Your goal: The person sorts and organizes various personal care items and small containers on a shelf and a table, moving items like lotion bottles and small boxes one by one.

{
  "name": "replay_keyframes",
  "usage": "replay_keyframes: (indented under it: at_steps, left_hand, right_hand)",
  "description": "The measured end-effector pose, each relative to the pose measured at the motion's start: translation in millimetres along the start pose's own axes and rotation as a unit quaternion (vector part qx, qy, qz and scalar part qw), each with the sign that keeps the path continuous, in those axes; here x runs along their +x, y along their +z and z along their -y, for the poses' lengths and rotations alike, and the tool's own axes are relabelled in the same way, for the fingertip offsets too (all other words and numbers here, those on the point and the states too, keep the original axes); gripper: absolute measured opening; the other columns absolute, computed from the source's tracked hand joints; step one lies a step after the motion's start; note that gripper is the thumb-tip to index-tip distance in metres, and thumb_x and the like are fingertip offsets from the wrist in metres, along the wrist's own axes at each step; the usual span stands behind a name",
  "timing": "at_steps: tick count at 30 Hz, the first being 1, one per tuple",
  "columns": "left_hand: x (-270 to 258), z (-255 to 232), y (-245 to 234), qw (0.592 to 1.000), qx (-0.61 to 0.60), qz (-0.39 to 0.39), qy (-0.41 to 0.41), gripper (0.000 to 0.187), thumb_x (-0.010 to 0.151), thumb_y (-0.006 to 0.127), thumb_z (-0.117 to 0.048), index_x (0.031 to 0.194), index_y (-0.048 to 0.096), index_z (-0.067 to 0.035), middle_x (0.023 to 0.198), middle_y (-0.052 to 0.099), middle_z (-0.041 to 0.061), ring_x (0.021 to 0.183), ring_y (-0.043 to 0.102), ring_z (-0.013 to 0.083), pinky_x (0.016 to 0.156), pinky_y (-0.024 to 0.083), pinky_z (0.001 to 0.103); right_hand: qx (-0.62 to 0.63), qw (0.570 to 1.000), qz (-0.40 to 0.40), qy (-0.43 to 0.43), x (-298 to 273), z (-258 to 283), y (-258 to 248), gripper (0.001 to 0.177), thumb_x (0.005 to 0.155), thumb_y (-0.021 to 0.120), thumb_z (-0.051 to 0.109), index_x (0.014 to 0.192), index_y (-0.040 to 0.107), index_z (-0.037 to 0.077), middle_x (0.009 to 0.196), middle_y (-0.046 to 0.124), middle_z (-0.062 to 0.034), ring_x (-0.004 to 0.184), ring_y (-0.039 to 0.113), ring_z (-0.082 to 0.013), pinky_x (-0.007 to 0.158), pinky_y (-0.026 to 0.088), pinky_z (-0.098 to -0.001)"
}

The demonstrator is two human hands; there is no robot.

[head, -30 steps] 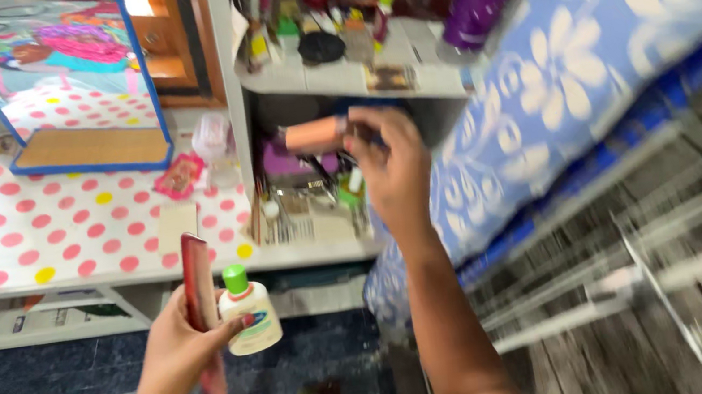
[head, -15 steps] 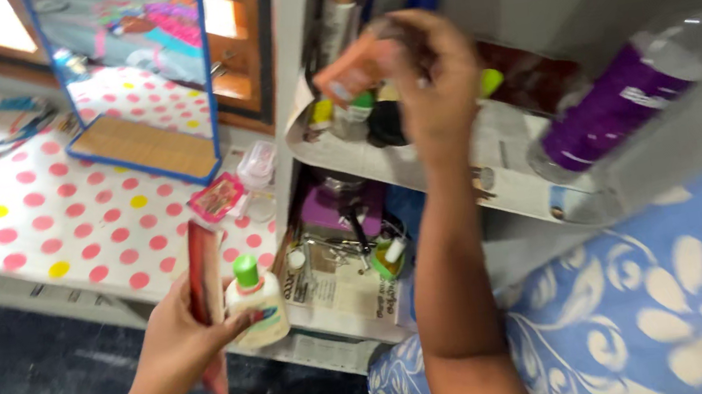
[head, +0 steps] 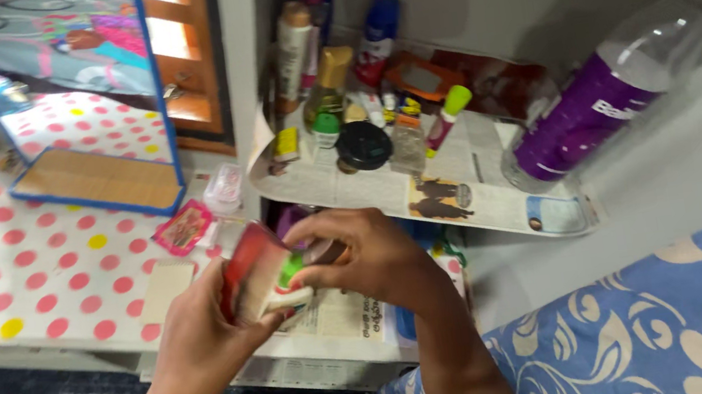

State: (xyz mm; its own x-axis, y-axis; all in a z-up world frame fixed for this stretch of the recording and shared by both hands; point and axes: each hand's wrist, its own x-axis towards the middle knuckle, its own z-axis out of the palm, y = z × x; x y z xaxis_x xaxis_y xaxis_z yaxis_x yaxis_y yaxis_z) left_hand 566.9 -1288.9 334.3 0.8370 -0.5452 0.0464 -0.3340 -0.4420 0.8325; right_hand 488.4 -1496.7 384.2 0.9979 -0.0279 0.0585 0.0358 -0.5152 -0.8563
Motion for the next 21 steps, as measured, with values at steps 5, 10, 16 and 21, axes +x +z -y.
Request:
replay_keyframes:
  at_steps: [5, 10, 16, 21]
  left_hand:
    - [8.5, -17.5, 14.0, 0.995, -0.029, 0.023, 0.090, 0.053, 0.058, 0.094, -0.025, 0.091, 0.057, -0.004, 0.066, 0.063, 0.012, 0.059, 0.062, 0.0310, 0.054, 0.047, 0.041]
    - [16.5, -24.2, 26.1, 0.992, -0.002, 0.024, 0.120, 0.057, 0.061, 0.096, -0.030, 0.090, 0.056, -0.003, 0.069, 0.063, 0.015, 0.061, 0.060, 0.0316, 0.055, 0.047, 0.042]
    - [24.9, -15.5, 20.5, 0.986, -0.113, -0.025, 0.121, 0.065, 0.065, 0.094, -0.024, 0.118, 0.060, -0.005, 0.089, 0.069, 0.005, 0.067, 0.063, 0.0132, 0.052, 0.054, 0.029]
    - [23.6, -1.1, 13.0, 0.979, -0.169, -0.016, 0.110, 0.064, 0.071, 0.087, -0.013, 0.129, 0.062, -0.008, 0.092, 0.071, 0.000, 0.072, 0.064, 0.0074, 0.059, 0.052, 0.025]
  right_hand:
    - [-0.098, 0.994, -0.044, -0.030, -22.7, 15.1, -23.0, 0.046, 0.079, 0.087, 0.023, 0.117, 0.071, 0.004, 0.103, 0.075, -0.0083, 0.083, 0.076, -0.0134, 0.067, 0.060, -0.0261]
    - [-0.168, 0.980, -0.086, -0.069, -34.3, 25.2, -37.6, 0.043, 0.079, 0.088, 0.022, 0.114, 0.073, 0.002, 0.099, 0.075, -0.0094, 0.083, 0.076, -0.0135, 0.068, 0.059, -0.0260]
    - [-0.087, 0.944, -0.318, -0.025, -42.8, 47.1, -70.0, 0.028, 0.082, 0.084, 0.011, 0.108, 0.073, 0.005, 0.095, 0.076, -0.0101, 0.069, 0.069, -0.0117, 0.056, 0.054, -0.0215]
    - [-0.140, 0.851, -0.502, -0.060, -4.6, 52.3, -111.6, 0.028, 0.087, 0.087, 0.008, 0.112, 0.074, 0.002, 0.093, 0.080, -0.0095, 0.074, 0.073, -0.0125, 0.065, 0.056, -0.0249]
